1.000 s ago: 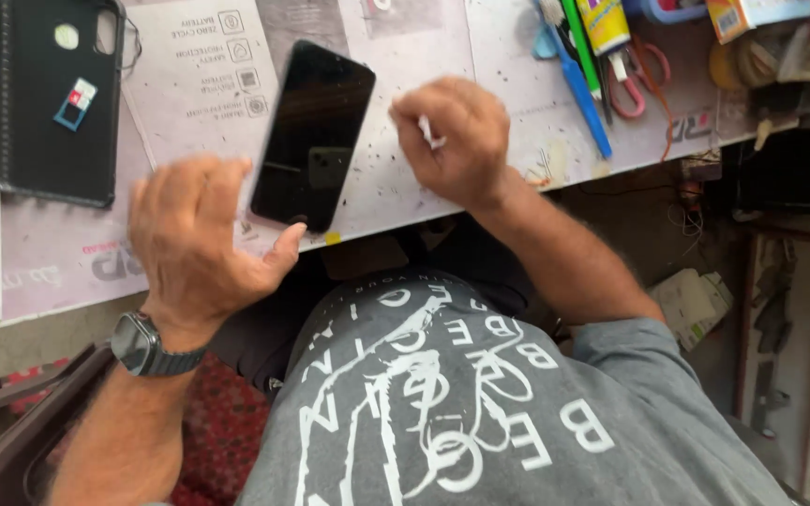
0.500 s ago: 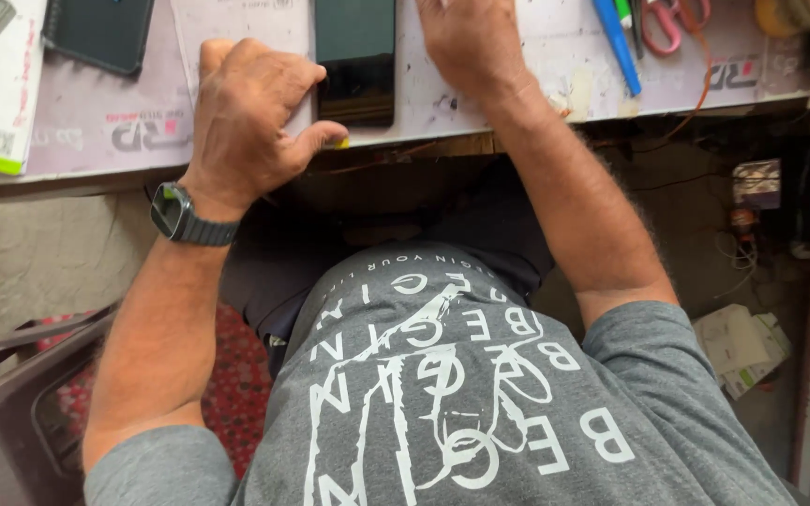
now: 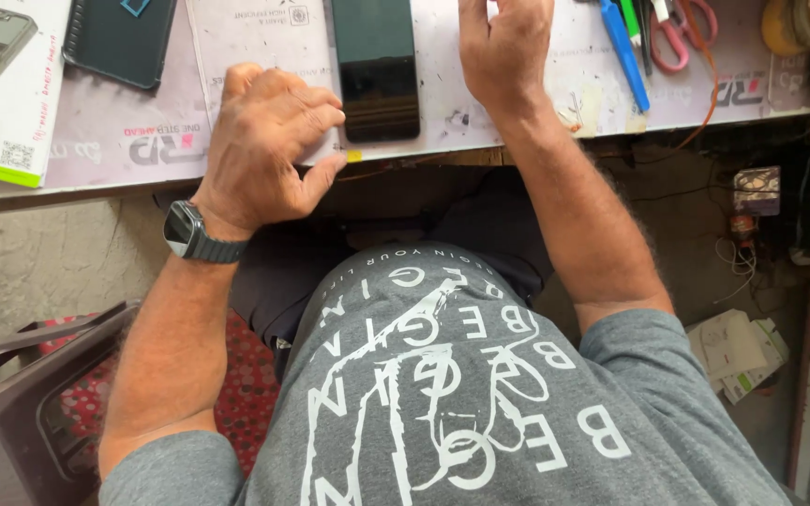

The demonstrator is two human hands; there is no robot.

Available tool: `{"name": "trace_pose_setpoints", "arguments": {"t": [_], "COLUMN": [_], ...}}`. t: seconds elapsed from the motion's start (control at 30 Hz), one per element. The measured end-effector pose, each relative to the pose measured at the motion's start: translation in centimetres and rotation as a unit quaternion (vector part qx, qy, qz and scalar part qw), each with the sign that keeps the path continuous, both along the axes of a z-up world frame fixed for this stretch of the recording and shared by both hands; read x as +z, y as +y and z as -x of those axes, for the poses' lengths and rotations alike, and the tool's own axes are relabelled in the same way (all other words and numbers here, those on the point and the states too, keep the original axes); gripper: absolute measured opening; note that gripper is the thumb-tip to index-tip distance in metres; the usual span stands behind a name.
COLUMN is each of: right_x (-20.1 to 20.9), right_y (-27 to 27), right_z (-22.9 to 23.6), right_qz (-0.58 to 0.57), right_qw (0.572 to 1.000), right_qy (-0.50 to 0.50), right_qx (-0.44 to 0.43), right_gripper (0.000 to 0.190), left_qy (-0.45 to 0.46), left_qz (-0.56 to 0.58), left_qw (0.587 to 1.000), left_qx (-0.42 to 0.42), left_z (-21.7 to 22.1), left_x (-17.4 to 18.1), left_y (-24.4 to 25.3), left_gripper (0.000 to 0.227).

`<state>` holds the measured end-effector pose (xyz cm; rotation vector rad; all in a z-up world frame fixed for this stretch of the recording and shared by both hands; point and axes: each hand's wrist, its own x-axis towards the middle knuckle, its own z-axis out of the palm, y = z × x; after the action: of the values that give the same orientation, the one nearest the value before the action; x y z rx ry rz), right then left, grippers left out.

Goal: The person opens several small retail boxes on a cluttered workbench, removes screen protectors and cleaning wipes, and places the items on the table. They then pick up a smartphone, remove a SIM card tray, and handle a small plastic bag containing a red accessory.

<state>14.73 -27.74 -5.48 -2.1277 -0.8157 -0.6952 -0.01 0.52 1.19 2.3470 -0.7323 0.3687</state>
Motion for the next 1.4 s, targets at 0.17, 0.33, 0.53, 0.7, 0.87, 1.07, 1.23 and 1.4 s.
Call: {"name": "trace_pose_setpoints", "arguments": {"t": [0.17, 0.33, 0.53, 0.7, 0.87, 1.07, 1.23, 1.4], "right_x": [3.6, 5.4, 7.0, 9.0, 11.0, 10.2, 11.0, 12.1], "right_y": [1.4, 1.5, 1.3, 2.4, 4.1, 7.1, 6.7, 7.2], "right_z": [0.7, 1.4, 2.0, 2.3, 3.1, 4.6, 4.3, 4.2], "right_qz": [0.000, 0.012, 0.035, 0.083, 0.197, 0.405, 0.329, 0.302], "right_qw": [0.999, 0.997, 0.992, 0.982, 0.946, 0.905, 0.925, 0.934], "right_qy": [0.014, 0.048, 0.100, 0.161, 0.257, 0.119, 0.177, 0.187], "right_qx": [0.039, 0.050, 0.064, 0.061, -0.006, -0.060, -0.070, -0.032], "right_gripper": [0.007, 0.014, 0.013, 0.013, 0.036, 0.076, 0.074, 0.063], "left_qy": [0.021, 0.046, 0.039, 0.009, -0.054, -0.039, -0.010, -0.015], "left_qz": [0.001, 0.015, 0.046, 0.042, -0.087, -0.151, -0.198, -0.179], "left_qw": [1.000, 0.999, 0.998, 0.993, 0.940, 0.931, 0.919, 0.922], "left_qx": [-0.017, -0.023, -0.023, 0.105, 0.325, 0.330, 0.340, 0.342], "left_z": [-0.5, -0.9, -1.2, -0.7, -2.1, -4.5, -5.7, -5.8], "left_x": [0.6, 0.9, 1.2, 1.1, 0.3, -1.2, -3.0, -4.4], "left_y": [-0.2, -0.2, -0.1, 2.2, 7.1, 11.2, 11.5, 11.7], "left_gripper": [0.028, 0.025, 0.024, 0.020, 0.024, 0.018, 0.022, 0.018]}}
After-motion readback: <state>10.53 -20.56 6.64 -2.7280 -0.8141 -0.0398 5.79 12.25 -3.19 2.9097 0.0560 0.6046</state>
